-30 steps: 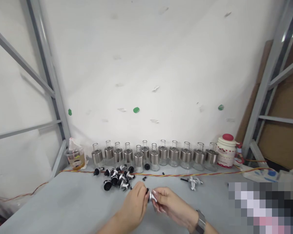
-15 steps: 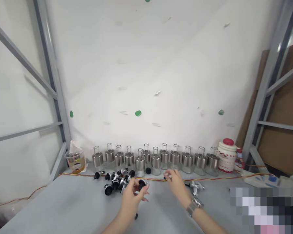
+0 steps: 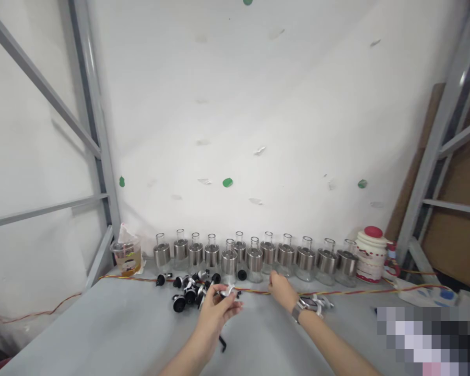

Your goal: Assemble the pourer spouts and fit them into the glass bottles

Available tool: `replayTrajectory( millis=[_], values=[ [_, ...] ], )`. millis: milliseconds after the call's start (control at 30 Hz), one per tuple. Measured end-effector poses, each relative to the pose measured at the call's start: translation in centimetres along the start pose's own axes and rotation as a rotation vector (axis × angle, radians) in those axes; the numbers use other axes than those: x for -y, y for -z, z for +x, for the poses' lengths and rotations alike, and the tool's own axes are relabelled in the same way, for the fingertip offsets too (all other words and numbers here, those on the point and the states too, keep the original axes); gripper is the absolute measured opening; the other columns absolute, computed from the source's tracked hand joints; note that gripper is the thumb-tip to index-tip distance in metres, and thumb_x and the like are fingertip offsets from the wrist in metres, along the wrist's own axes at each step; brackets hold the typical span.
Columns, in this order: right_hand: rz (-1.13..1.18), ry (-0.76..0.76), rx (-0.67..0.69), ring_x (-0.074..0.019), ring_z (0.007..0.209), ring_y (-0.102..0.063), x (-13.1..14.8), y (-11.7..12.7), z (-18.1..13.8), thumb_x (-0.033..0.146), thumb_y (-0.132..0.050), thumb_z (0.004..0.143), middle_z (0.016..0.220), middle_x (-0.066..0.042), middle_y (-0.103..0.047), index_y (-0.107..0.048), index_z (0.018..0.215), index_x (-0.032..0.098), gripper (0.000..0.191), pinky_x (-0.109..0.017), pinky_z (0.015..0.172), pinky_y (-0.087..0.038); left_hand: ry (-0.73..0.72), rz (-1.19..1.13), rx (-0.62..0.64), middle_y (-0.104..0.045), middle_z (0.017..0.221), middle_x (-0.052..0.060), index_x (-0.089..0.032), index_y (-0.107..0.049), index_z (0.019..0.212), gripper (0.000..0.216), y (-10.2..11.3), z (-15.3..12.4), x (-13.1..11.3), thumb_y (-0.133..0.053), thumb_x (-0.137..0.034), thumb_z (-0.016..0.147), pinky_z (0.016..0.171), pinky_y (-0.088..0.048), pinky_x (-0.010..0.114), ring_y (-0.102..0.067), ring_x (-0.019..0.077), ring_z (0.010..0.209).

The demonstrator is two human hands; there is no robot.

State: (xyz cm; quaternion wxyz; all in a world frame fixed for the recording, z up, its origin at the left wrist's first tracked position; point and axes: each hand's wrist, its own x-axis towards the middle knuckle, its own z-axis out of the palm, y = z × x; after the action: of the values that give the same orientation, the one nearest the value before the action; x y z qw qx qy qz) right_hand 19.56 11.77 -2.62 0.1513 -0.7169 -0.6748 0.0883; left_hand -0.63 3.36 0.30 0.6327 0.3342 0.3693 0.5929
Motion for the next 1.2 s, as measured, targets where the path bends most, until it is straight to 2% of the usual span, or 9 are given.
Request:
replayTrajectory(
  millis=[233,433,600,667,800,867,933,1033,1200],
  values=[
    [0.033,-0.014,0.020,-0.0182,0.091,-0.055,0.1,0.3,0.0,0.029,-0.050,0.082,0.108,-0.007,-0.054,-0.051,0.107,0.015,0.028,-0.037,0.076,-0.046,0.141,-0.029,0.042,-0.066,0.063,0.005,-0.016,-0.043,0.086,0.032,-0.1,0.0,0.1,-0.066,-0.022,0.065,0.060,-0.049,0.031,-0.064,0.0185,0.056],
    [0.221,-0.006,0.040,-0.0172,0.089,-0.056,-1.3,0.6,0.7,0.029,-0.050,0.083,0.107,-0.005,-0.055,-0.051,0.106,0.016,0.027,-0.036,0.074,-0.047,0.201,-0.010,0.058,-0.063,0.057,0.002,-0.015,-0.045,0.085,0.023,-0.4,-0.3,0.2,-0.060,-0.020,0.069,0.057,-0.048,0.029,-0.061,0.0149,0.050],
    [0.478,0.007,0.003,-0.0170,0.072,-0.059,-2.2,1.5,1.0,0.019,-0.055,0.076,0.071,-0.003,-0.063,-0.061,0.076,0.011,0.009,-0.030,0.067,-0.046,0.192,-0.041,0.114,-0.062,0.061,0.003,-0.013,-0.051,0.083,0.020,0.0,-0.3,0.2,-0.060,-0.022,0.068,0.062,-0.047,0.029,-0.062,0.0153,0.055],
    [0.615,0.028,-0.010,-0.0173,0.067,-0.060,-2.2,2.1,0.2,0.017,-0.053,0.074,0.064,-0.003,-0.062,-0.061,0.075,0.011,0.011,-0.029,0.065,-0.045,0.210,-0.040,0.146,-0.062,0.063,0.004,-0.012,-0.053,0.081,0.020,0.1,-0.4,0.2,-0.060,-0.024,0.067,0.063,-0.046,0.029,-0.061,0.0152,0.056],
    [0.878,0.110,-0.007,-0.0167,0.070,-0.060,-0.9,2.9,-3.1,0.031,-0.055,0.072,0.074,-0.005,-0.065,-0.061,0.088,0.012,0.025,-0.029,0.066,-0.046,0.317,-0.028,0.217,-0.060,0.059,0.002,-0.013,-0.053,0.078,0.023,-0.2,-0.7,0.5,-0.054,-0.035,0.070,0.053,-0.044,0.027,-0.057,0.0131,0.047],
    [1.120,0.146,0.021,-0.0161,0.068,-0.058,0.3,2.7,-5.0,0.037,-0.060,0.068,0.074,-0.005,-0.065,-0.062,0.084,0.013,0.028,-0.029,0.065,-0.045,0.411,-0.014,0.261,-0.057,0.053,0.001,-0.014,-0.052,0.075,0.028,-0.4,-0.8,0.9,-0.048,-0.042,0.072,0.046,-0.041,0.025,-0.054,0.0124,0.041],
    [1.309,0.132,0.046,-0.0131,0.057,-0.054,1.7,2.3,-6.6,0.039,-0.064,0.064,0.063,-0.001,-0.061,-0.063,0.074,0.014,0.027,-0.026,0.058,-0.043,0.486,0.013,0.305,-0.053,0.047,-0.001,-0.015,-0.051,0.072,0.034,-0.4,-1.0,1.3,-0.043,-0.048,0.074,0.040,-0.038,0.023,-0.050,0.0117,0.035],
    [1.332,0.147,0.053,-0.0096,0.048,-0.047,3.5,1.9,-7.9,0.036,-0.070,0.059,0.057,0.001,-0.058,-0.063,0.063,0.015,0.023,-0.023,0.050,-0.038,0.499,0.041,0.382,-0.049,0.042,-0.003,-0.016,-0.050,0.071,0.042,-0.4,-1.2,1.8,-0.038,-0.056,0.074,0.036,-0.034,0.021,-0.046,0.0106,0.030],
    [1.282,0.241,0.086,-0.0131,0.056,-0.052,4.6,2.1,-8.7,0.034,-0.070,0.060,0.060,0.000,-0.061,-0.065,0.066,0.016,0.019,-0.025,0.057,-0.042,0.508,0.067,0.426,-0.046,0.039,-0.004,-0.016,-0.051,0.069,0.049,-0.5,-1.5,1.9,-0.035,-0.062,0.072,0.035,-0.034,0.021,-0.043,0.0095,0.029]
  ],
)
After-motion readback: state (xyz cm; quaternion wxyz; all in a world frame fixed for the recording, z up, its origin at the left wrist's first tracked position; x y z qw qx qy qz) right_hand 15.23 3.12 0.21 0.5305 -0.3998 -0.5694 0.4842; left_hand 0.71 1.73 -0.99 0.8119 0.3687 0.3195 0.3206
